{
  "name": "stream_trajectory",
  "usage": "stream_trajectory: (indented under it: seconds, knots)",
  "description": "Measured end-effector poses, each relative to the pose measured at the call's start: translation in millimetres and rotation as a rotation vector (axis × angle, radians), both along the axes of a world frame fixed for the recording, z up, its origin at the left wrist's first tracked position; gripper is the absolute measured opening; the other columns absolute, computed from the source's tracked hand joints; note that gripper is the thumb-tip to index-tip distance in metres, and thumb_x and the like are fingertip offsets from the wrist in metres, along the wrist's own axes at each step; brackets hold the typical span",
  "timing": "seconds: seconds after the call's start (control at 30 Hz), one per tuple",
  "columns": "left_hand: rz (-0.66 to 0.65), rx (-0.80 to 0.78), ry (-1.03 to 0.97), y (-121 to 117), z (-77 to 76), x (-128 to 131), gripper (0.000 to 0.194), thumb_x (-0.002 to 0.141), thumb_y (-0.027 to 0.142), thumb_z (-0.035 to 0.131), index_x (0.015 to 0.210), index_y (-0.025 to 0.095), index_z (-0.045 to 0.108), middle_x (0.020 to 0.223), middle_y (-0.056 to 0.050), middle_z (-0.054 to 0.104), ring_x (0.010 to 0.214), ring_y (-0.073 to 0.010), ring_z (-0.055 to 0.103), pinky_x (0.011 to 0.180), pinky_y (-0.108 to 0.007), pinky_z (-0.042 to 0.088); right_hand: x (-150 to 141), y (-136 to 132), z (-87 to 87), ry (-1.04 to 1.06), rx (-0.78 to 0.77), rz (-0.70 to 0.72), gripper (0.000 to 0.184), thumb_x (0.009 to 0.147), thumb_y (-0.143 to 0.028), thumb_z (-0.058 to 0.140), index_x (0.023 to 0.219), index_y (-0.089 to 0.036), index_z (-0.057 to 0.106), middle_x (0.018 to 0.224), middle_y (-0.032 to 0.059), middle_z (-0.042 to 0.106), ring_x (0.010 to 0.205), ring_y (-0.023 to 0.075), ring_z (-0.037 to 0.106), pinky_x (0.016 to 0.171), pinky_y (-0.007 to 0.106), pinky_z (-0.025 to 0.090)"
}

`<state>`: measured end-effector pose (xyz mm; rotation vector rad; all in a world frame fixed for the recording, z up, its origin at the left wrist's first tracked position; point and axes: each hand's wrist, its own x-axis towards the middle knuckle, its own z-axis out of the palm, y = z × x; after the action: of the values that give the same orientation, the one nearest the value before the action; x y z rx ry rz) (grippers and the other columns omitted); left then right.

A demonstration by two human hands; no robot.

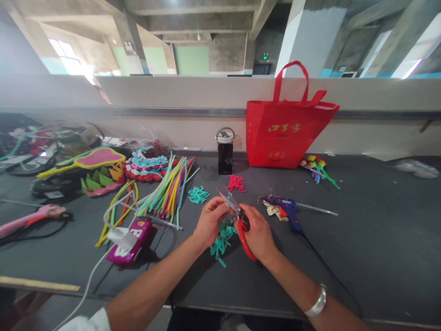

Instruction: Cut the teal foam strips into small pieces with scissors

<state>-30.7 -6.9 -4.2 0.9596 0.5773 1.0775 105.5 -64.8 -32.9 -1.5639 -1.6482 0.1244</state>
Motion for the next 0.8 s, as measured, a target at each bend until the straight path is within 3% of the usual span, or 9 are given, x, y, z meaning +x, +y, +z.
stream_trajectory:
  seconds: [0.8]
  knots:
    - [0.027, 0.037, 0.032, 0.7, 1.2, 0.0, 0.012, 0.072, 0.027, 0.069, 0.074, 0.018, 0.062, 0.066, 0.001, 0.061, 0.066, -0.0115, 0.057, 0.07, -0.025, 0.046, -2.4, -2.4, 2.2, 0.032, 0.044, -0.007, 0.022, 0.086, -0.026, 0.052, 0.106, -0.022, 0.06, 0.085, 0.0029, 0.067, 0.071, 0.0166, 0.063, 0.069, 0.026, 0.049]
